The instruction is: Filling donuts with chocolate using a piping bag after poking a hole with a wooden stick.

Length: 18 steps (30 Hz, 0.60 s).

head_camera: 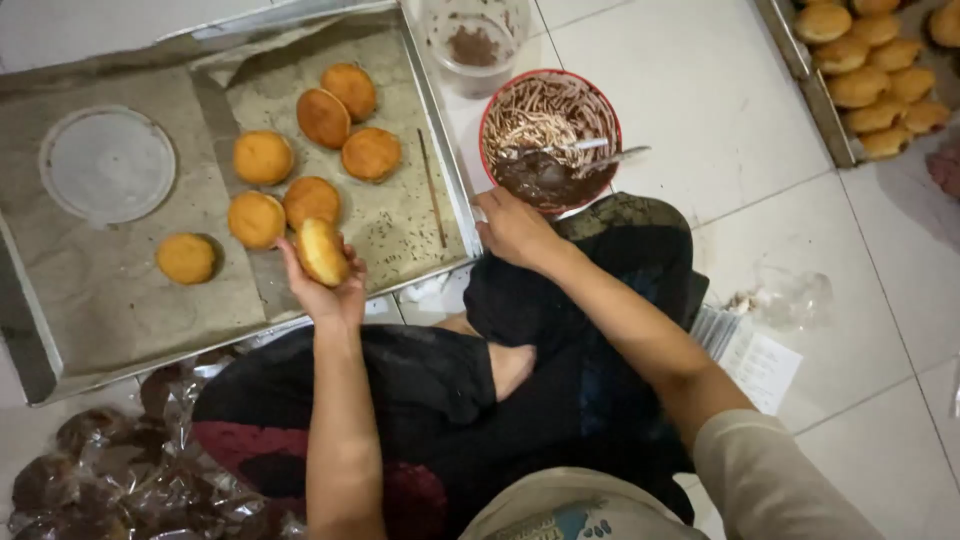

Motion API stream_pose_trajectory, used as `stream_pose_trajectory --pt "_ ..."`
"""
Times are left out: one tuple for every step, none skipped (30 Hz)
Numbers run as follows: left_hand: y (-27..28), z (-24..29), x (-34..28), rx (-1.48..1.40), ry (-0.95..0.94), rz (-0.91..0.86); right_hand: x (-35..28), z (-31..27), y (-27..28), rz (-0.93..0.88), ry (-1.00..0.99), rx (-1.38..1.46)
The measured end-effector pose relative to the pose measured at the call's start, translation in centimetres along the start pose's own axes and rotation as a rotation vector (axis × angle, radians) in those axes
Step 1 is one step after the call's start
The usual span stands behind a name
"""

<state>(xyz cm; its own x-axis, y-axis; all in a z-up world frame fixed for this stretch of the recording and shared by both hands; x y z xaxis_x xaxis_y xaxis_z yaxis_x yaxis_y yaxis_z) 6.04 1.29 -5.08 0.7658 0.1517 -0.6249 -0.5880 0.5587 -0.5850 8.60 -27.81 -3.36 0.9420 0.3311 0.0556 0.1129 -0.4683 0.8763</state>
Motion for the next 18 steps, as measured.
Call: stream_pose_trajectory --pt "0.1 0.1 0.3 -0.004 -0.007 -0.004 0.4 1.5 -2.0 0.004 0.008 -0.003" --pt "0.3 0.1 0.6 -0.010 0.001 0.012 0.8 3.2 -3.8 0.022 -0.005 -0.136" --pt "0.8 -0.1 0.8 -0.016 0.010 0.031 1.0 4.9 -5.8 0.037 -0.020 -0.268" --pt "0.5 0.1 0.9 -0.020 0.006 0.031 1.7 5.8 -6.4 0.038 -0.014 -0.269" --pt "0.5 0.1 0.8 -0.017 0.016 0.047 2.0 7.8 -8.0 -0.094 -0.124 -0.385" --pt "0.5 0.1 0.7 -0.013 0.026 0.064 2.1 9.8 -9.4 -0.226 -0.233 -0.501" --pt "0.4 0.0 0.8 -0.017 0.026 0.067 2.8 10.8 -7.9 -0.229 -0.230 -0.503" --pt "0.3 0.0 0.8 -0.004 0.034 0.080 3.1 12.5 -6.5 -0.264 -0.345 -0.434" --pt "0.2 0.0 0.9 0.005 0.038 0.092 3.7 14.3 -5.1 -0.296 -0.456 -0.367" --pt "-0.1 0.0 0.7 -0.002 0.035 0.093 4.1 14.6 -3.9 -0.297 -0.449 -0.371" --pt "-0.5 0.1 0.6 0.000 0.027 0.103 4.7 14.9 -2.4 -0.285 -0.435 -0.463" --pt "-0.9 0.1 0.5 0.002 0.018 0.112 5.3 15.2 -0.9 -0.271 -0.419 -0.554" --pt "-1.1 0.2 0.6 -0.001 0.018 0.105 6.8 13.0 0.4 -0.265 -0.421 -0.559" --pt "-1.2 0.1 0.6 0.011 0.025 0.108 8.5 10.5 1.6 -0.225 -0.373 -0.481" --pt "-1.3 0.0 0.7 0.029 0.038 0.110 9.8 8.1 2.8 -0.187 -0.335 -0.403" --pt "-0.9 -0.4 1.2 0.032 0.046 0.101 10.9 7.0 3.1 -0.183 -0.346 -0.407" --pt "-0.5 -0.5 1.8 0.046 0.035 0.080 12.7 4.2 3.9 -0.071 -0.149 -0.279" --pt "-0.1 -0.6 2.3 0.060 0.024 0.059 14.1 1.3 4.9 0.040 0.049 -0.151"
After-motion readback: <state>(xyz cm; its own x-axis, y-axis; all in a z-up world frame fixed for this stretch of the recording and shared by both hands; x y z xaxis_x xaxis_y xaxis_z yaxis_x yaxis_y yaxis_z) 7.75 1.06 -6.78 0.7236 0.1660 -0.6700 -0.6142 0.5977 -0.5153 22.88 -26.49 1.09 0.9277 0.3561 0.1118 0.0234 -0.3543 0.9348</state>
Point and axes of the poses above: each hand's wrist, its own x-axis towards the middle knuckle, its own y-axis out of the back of the hand, z = x × y, the point moved 8 cm from there along x, towards the middle knuckle, and after that the axes turned 1 degree about -z, right-handed, at the moved point
